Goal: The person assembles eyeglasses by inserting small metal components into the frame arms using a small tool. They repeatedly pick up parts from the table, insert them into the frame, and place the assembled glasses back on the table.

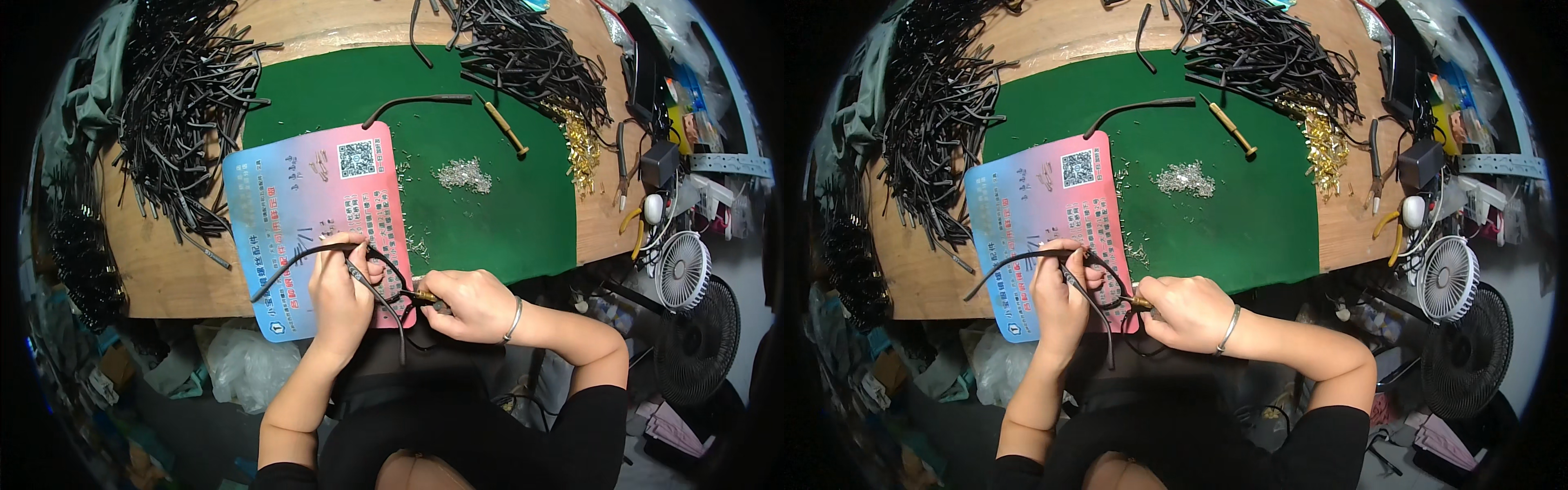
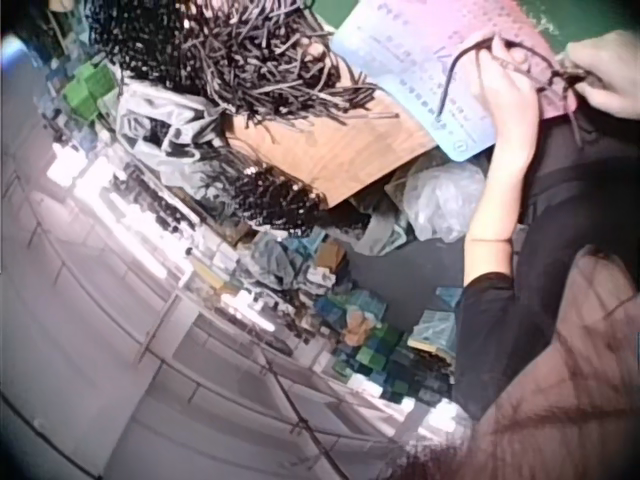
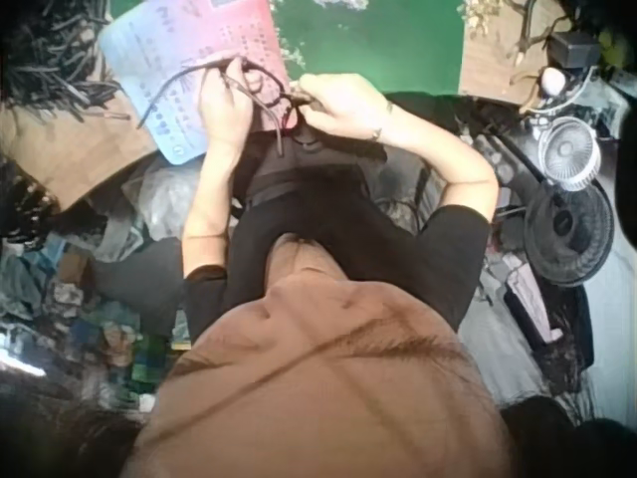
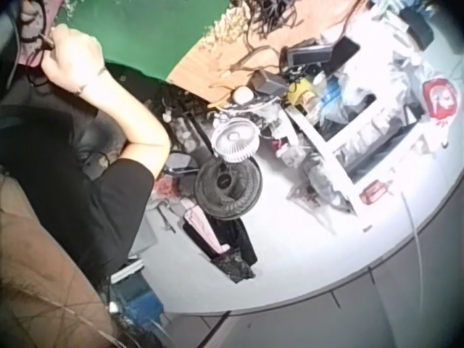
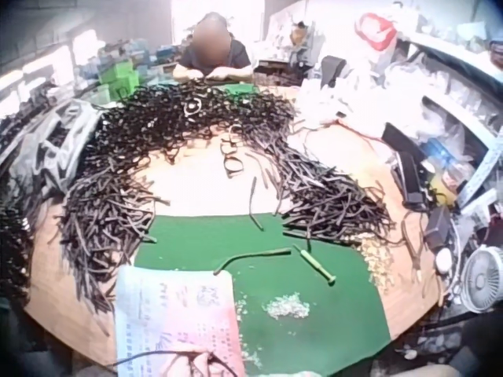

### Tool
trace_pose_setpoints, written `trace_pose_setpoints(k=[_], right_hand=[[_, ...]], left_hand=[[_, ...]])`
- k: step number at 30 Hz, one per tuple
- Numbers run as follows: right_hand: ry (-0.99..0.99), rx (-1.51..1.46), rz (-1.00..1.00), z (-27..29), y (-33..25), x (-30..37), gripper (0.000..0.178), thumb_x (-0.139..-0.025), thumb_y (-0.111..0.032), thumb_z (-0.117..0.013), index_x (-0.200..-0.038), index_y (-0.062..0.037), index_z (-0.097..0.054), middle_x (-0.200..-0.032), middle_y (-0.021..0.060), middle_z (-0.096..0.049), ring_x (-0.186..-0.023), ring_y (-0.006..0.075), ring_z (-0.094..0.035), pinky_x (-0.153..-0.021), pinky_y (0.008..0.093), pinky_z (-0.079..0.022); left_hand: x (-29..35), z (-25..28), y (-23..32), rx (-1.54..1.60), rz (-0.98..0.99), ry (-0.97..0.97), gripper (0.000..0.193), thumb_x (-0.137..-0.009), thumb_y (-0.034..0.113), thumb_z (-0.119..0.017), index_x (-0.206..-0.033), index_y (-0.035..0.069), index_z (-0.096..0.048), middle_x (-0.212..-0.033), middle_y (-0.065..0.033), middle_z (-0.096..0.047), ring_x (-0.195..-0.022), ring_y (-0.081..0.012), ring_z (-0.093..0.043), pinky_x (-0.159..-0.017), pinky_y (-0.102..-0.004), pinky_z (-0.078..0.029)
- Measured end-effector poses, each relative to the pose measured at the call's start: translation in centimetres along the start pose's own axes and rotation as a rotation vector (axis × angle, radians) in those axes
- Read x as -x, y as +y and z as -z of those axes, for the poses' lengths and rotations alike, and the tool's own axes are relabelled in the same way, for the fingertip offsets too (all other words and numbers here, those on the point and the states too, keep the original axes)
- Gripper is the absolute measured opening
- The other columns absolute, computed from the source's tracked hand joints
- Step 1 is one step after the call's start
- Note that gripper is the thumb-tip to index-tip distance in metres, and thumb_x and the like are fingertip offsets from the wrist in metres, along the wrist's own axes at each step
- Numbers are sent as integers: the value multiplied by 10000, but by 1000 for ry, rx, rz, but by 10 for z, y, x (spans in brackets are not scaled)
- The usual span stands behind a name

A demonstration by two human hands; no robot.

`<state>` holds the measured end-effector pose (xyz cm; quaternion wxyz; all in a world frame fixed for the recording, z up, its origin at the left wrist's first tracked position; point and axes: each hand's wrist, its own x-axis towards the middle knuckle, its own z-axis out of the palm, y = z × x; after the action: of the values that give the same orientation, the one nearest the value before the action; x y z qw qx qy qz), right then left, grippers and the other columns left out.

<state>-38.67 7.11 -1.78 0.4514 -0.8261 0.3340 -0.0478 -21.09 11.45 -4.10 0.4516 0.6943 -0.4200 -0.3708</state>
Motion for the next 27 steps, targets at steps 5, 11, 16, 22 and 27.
trace_pose_setpoints(k=[5,11,16,22,27], right_hand=[[-55,-13,-19,3,2,1,228,-775,-187,-598,-883,-15,-495,-706,148,-579,-655,341,-595,-556,422,-488],[83,256,27,30,1,3,467,-795,-318,-638,-1157,-59,-496,-847,138,-517,-610,295,-609,-526,367,-510],[84,493,-31,16,-4,-2,643,-767,-343,-663,-1284,-41,-428,-891,147,-480,-546,233,-600,-453,327,-492],[132,191,-194,41,3,14,421,-821,-198,-573,-1170,-38,-400,-943,185,-457,-699,363,-588,-615,417,-513],[133,293,-118,39,9,14,406,-791,-97,-585,-1178,-90,-464,-929,153,-453,-661,293,-590,-566,392,-509]], left_hand=[[1,0,-3,-131,-183,-7,76,-903,3,-515,-967,-35,-529,-787,-81,-557,-618,-115,-628,-542,-231,-535],[-7,7,-5,-200,-254,-81,88,-886,-22,-529,-970,-17,-553,-779,-76,-564,-588,-111,-610,-523,-236,-514],[-6,6,-4,-218,-327,-113,199,-800,-115,-528,-965,-11,-571,-755,-87,-556,-592,-146,-596,-544,-266,-498],[-6,3,-9,-243,-387,-96,363,-668,-213,-474,-966,-24,-556,-734,-90,-537,-572,-152,-546,-549,-265,-496],[-8,2,-8,-219,-354,-85,369,-668,-224,-463,-964,-24,-556,-736,-97,-536,-577,-154,-559,-545,-266,-497]])
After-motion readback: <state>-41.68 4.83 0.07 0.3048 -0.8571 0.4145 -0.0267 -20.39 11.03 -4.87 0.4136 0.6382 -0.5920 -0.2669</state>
